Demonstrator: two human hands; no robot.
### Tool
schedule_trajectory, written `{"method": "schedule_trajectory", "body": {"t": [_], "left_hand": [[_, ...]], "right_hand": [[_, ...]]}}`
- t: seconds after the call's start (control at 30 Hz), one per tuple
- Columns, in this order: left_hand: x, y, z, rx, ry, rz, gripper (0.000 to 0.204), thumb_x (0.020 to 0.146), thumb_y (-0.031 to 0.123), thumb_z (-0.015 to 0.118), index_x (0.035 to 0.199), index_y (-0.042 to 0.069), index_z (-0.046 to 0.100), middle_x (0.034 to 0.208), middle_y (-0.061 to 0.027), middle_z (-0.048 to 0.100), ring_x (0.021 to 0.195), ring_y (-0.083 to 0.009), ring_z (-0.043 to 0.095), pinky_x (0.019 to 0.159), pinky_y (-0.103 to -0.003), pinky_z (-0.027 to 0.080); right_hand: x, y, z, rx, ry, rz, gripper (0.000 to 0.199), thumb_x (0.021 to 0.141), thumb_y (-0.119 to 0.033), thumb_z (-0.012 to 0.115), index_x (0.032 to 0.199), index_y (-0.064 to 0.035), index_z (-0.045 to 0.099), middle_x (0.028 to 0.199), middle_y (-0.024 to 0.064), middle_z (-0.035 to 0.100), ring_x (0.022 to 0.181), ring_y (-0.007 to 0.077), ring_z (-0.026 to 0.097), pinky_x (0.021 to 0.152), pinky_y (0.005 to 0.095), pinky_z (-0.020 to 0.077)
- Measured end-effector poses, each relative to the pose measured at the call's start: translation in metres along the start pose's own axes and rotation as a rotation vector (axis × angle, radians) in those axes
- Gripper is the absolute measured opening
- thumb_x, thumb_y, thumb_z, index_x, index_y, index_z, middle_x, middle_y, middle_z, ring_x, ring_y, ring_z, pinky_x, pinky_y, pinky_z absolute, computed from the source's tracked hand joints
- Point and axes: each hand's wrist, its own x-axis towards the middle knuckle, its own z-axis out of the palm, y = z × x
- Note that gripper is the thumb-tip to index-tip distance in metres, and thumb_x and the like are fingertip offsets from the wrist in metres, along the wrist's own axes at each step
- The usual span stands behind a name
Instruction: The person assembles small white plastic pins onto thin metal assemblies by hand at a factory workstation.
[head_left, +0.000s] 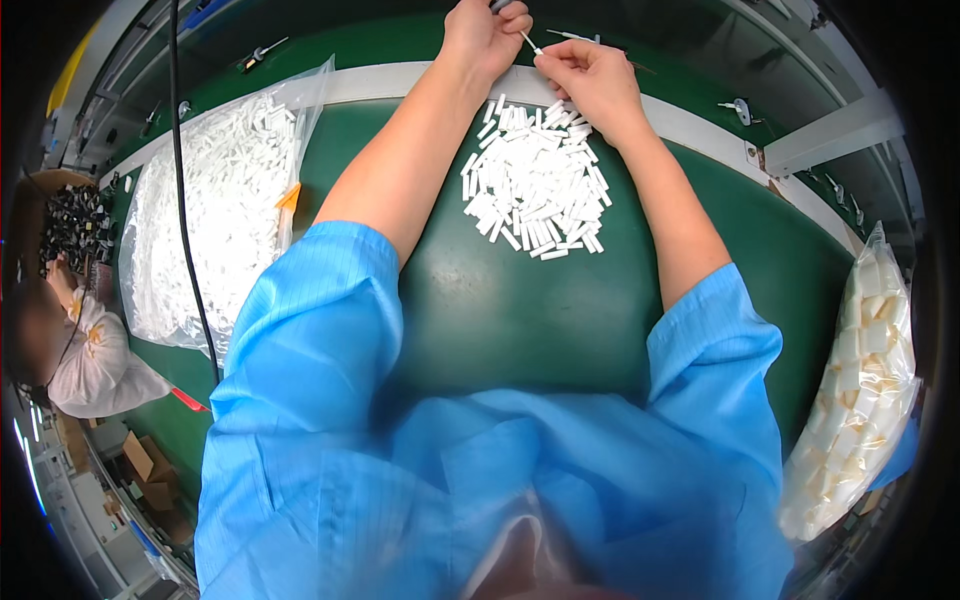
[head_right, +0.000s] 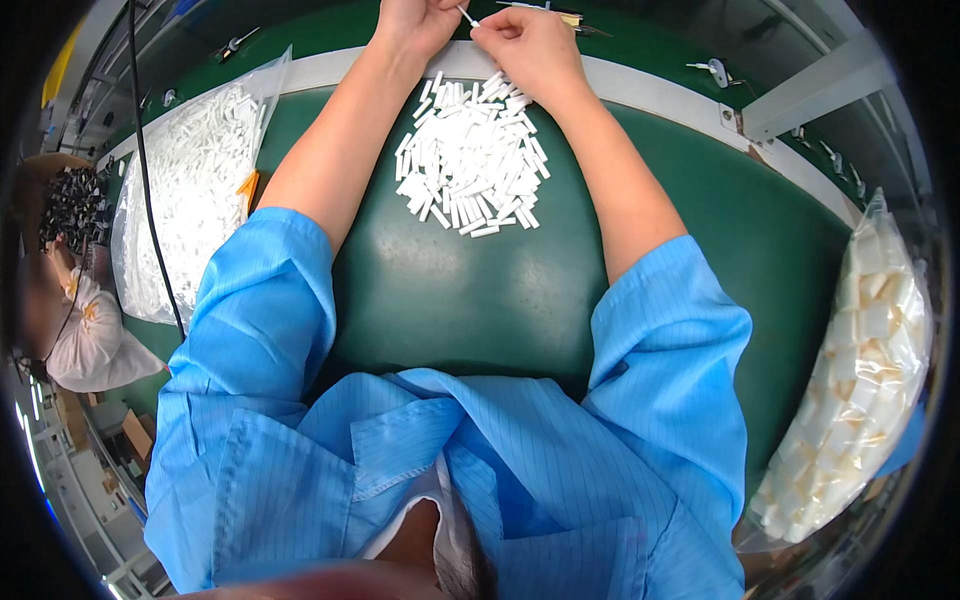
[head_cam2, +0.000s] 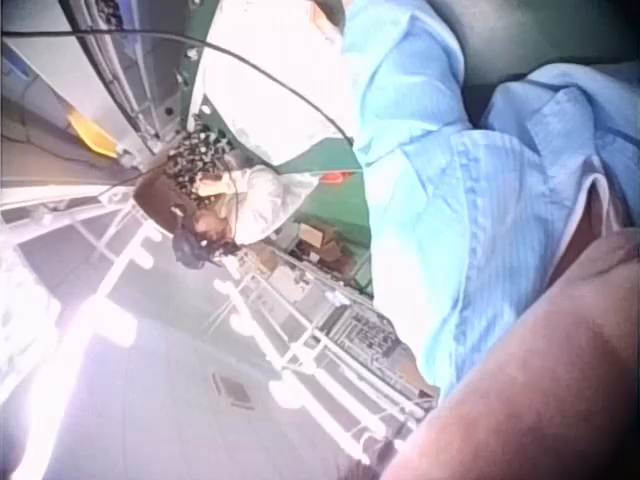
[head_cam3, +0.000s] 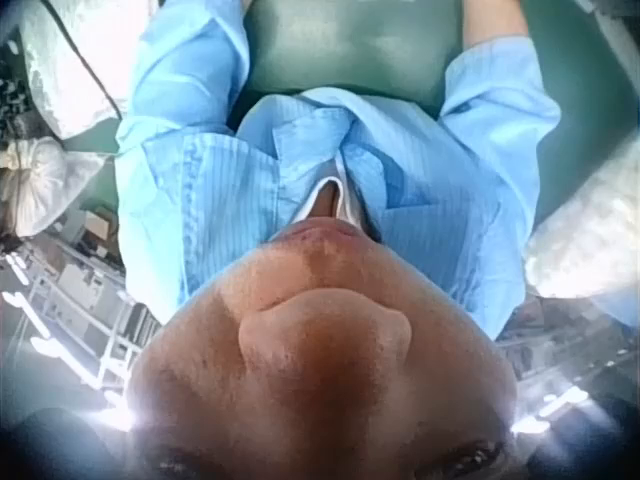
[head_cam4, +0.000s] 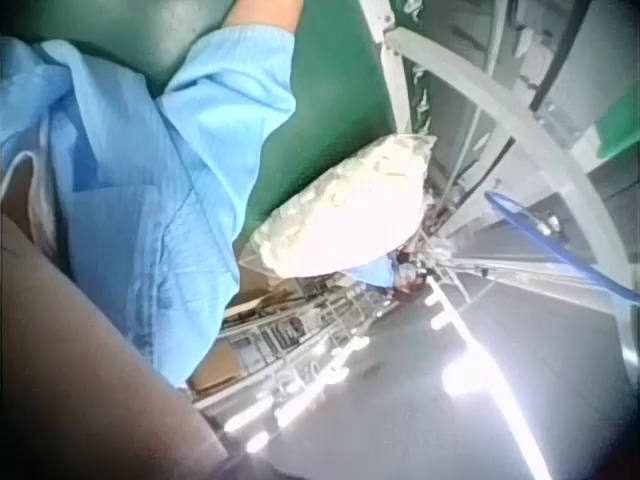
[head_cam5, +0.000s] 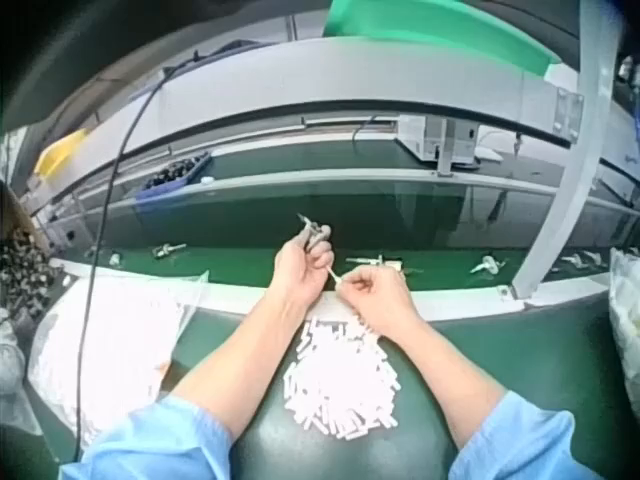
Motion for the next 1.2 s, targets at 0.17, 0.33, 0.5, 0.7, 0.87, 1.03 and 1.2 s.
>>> {"method": "schedule_trajectory", "body": {"t": [0.17,0.33,0.5,0.7,0.87,1.03,1.2], "left_hand": [[-0.005,0.005,-0.011,0.019,-0.106,-0.023,0.018,0.1,0.015,0.037,0.098,0.001,0.047,0.086,-0.0089,0.056,0.056,-0.0103,0.043,0.047,-0.023,0.036],[-0.025,-0.035,0.036,0.618,0.125,0.058,0.019,0.097,0.02,0.045,0.1,0.003,0.053,0.094,-0.0127,0.066,0.081,-0.0199,0.063,0.073,-0.031,0.051],[-0.028,-0.033,0.032,0.678,0.133,0.117,0.021,0.097,0.019,0.044,0.101,0.001,0.054,0.091,-0.0126,0.066,0.08,-0.0199,0.063,0.073,-0.031,0.051],[-0.03,-0.041,0.037,0.752,0.15,0.192,0.025,0.097,0.018,0.042,0.099,-0.003,0.055,0.089,-0.0133,0.065,0.079,-0.0209,0.063,0.071,-0.031,0.052],[-0.034,-0.039,0.039,0.807,0.144,0.237,0.024,0.096,0.016,0.042,0.098,-0.004,0.055,0.087,-0.0136,0.065,0.078,-0.021,0.063,0.07,-0.032,0.052],[-0.026,-0.028,0.038,1.014,0.115,0.223,0.022,0.094,0.016,0.045,0.1,-0.002,0.056,0.087,-0.0122,0.066,0.078,-0.0202,0.064,0.07,-0.032,0.051],[-0.027,0.001,0.035,1.655,0.123,0.558,0.025,0.089,0.02,0.054,0.102,-0.001,0.058,0.091,-0.0169,0.067,0.084,-0.0278,0.066,0.074,-0.036,0.051]], "right_hand": [[0.001,-0.004,0.007,0.102,0.002,0.011,0.021,0.084,-0.017,0.067,0.096,0.0001,0.068,0.075,0.0014,0.066,0.06,0.0068,0.057,0.058,0.0198,0.0475],[0.004,0.007,-0.001,0.336,0.187,0.026,0.022,0.085,-0.016,0.067,0.096,0.0027,0.067,0.076,0.0042,0.066,0.064,0.0078,0.06,0.06,0.0208,0.0491],[-0.004,-0.01,0.001,0.101,0.26,-0.031,0.021,0.084,-0.017,0.068,0.095,0.0012,0.068,0.075,0.0045,0.067,0.066,0.0089,0.063,0.062,0.0203,0.0513],[-0.007,-0.008,-0.004,-0.283,0.366,-0.276,0.019,0.082,-0.02,0.067,0.089,-0.0028,0.07,0.075,0.0087,0.068,0.063,0.0159,0.065,0.06,0.0271,0.0505],[-0.005,-0.01,-0.003,-0.399,0.372,-0.443,0.019,0.082,-0.02,0.065,0.089,-0.0027,0.069,0.076,0.0118,0.067,0.063,0.0219,0.064,0.061,0.0307,0.0494],[-0.002,-0.008,-0.008,-0.377,0.262,-0.32,0.019,0.082,-0.02,0.065,0.091,-0.003,0.069,0.08,0.012,0.068,0.066,0.022,0.065,0.065,0.0316,0.05],[-0.001,-0.025,-0.03,-0.294,-0.237,-0.15,0.02,0.082,-0.014,0.064,0.096,-0.0011,0.068,0.085,0.0079,0.069,0.075,0.0176,0.065,0.072,0.0288,0.0507]]}}
